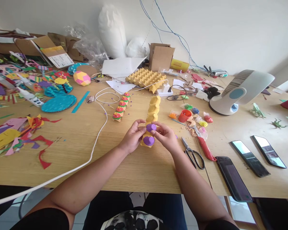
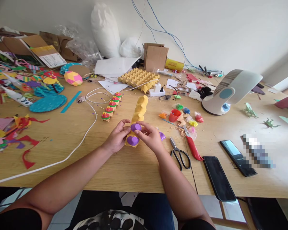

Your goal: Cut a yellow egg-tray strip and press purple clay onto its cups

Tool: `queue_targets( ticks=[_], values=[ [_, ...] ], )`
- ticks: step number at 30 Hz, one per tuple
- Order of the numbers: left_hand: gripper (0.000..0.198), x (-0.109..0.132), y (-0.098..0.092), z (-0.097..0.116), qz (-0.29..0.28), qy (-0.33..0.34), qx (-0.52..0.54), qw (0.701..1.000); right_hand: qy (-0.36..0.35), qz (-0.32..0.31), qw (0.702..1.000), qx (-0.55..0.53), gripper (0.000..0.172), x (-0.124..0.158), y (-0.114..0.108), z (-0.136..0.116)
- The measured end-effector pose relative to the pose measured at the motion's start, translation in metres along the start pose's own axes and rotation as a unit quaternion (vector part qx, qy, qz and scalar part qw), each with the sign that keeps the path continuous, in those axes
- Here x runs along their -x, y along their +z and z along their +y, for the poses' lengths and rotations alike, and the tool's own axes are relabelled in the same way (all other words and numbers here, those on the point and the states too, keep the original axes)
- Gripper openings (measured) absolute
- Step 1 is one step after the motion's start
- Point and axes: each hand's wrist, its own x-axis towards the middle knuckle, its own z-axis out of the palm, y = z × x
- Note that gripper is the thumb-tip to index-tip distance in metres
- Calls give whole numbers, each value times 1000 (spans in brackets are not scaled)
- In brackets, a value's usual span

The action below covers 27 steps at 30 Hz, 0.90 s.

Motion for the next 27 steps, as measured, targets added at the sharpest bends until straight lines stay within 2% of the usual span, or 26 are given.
queue_targets(
  ticks=[7,14,20,27],
  values=[
    [42,0,1,-1,-6,4,-7,1000,10,6,1000,-16,46,-1,0,3],
    [46,-1,1,0,0,-7,3,1000,-9,24,1000,-9,41,-2,2,1],
    [49,-2,-1,0,8,-7,39,999,-11,-38,999,-31,54,-4,-3,7],
    [47,-2,-4,3,-16,-16,37,999,-4,-48,998,-38,58,-5,-8,8]
  ],
)
